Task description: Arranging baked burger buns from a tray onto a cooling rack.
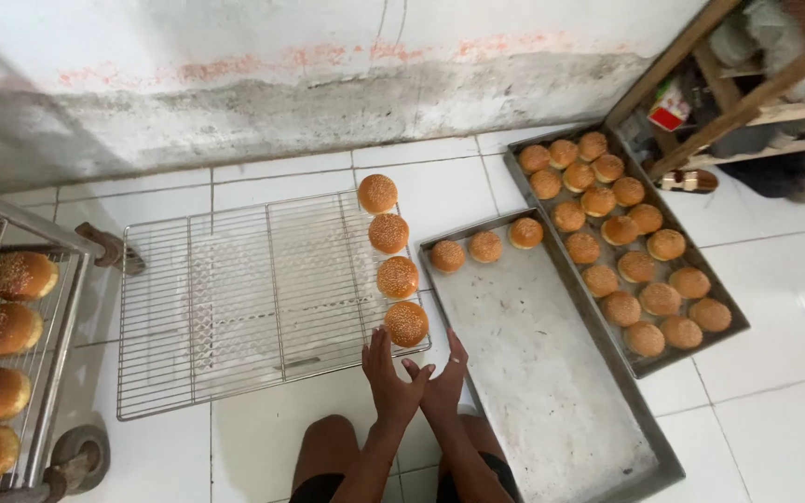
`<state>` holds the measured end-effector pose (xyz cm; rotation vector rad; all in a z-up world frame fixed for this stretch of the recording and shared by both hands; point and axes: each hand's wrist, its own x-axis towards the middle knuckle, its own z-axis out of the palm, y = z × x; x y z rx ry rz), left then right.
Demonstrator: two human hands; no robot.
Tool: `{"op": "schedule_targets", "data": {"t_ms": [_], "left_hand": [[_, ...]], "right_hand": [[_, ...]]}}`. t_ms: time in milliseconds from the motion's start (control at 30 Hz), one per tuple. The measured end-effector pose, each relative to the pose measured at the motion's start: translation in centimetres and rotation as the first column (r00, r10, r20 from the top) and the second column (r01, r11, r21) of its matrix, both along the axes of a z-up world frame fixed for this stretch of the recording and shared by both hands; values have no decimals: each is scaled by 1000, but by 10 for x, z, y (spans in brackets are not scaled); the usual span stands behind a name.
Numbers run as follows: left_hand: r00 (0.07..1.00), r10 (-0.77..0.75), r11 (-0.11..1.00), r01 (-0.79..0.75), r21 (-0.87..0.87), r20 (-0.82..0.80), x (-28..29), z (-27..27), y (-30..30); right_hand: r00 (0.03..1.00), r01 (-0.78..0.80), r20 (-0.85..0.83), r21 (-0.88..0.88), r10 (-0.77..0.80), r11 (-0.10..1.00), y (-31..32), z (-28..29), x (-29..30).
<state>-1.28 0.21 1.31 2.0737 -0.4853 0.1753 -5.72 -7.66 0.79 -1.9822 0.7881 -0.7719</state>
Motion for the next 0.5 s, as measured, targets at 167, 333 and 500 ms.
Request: {"op": "schedule_targets", "data": {"t_ms": [167,333,500], "left_hand": [[996,-86,994,88,-67,33,-29,21,0],[961,-167,971,122,-205,-221,-70,38,-3],[950,-225,949,162,-271,-219,-98,35,-11]], "right_hand": [[999,19,36,24,-20,1000,-3,24,-37],[995,87,41,87,-91,992,-4,34,-73],[989,132,41,157,-140,979,-6,46,-103]]}}
